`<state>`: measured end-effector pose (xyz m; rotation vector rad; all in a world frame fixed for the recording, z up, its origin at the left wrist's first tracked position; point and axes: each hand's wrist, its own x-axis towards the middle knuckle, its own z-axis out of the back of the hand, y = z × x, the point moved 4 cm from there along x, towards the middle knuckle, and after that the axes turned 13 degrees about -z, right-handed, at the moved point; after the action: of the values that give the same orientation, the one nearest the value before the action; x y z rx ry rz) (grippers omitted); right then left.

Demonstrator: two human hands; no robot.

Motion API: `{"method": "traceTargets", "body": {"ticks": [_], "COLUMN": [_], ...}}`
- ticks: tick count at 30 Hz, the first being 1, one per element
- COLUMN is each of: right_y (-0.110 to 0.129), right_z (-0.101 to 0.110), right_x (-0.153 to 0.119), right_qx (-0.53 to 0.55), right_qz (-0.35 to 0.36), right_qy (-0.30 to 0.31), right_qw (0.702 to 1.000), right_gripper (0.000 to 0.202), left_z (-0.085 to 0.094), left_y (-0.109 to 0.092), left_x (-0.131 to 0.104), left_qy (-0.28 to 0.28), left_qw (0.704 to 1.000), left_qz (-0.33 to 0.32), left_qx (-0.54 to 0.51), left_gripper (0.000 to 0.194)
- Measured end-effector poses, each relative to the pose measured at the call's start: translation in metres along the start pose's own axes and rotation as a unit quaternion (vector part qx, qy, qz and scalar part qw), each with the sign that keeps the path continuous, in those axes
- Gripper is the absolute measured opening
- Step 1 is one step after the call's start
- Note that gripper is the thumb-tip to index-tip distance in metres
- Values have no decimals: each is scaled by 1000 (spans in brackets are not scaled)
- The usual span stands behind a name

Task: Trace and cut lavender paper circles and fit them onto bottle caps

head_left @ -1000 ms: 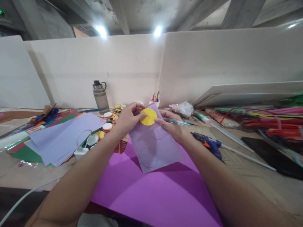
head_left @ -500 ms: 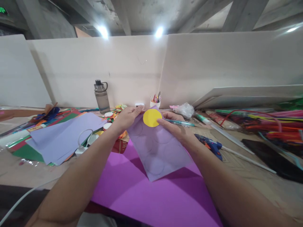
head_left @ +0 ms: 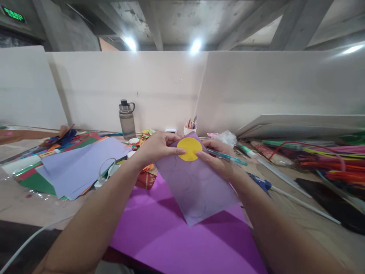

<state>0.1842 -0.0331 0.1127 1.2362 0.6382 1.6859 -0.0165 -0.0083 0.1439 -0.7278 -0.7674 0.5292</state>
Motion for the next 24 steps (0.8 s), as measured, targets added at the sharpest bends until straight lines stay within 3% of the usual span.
{"method": "traceTargets", "body": {"ticks": [11,15,20,24], "right_y": [16,14,2,2], "right_z": [4,4,8,10], "right_x": [-4,-3,2,4], "right_qx": [-10,-36,-24,-27], "right_qz": [21,15,-17,-37], "right_qy": [-8,0,6,12], "right_qw": [1000,999,1000,999], "right_gripper": [21,23,30,33], "left_z": [-2,-1,-1,-2], "left_y": [-5,0,10,18], "left_x": [-1,-1,-1,-1], "left_qy": [-20,-26,-55,-62], "left_qw": [998,999,992,988], "left_qz": [-57,-20,79,98], "left_qx": [2,-6,-78,-97], "left_gripper": [33,31,32,32]}}
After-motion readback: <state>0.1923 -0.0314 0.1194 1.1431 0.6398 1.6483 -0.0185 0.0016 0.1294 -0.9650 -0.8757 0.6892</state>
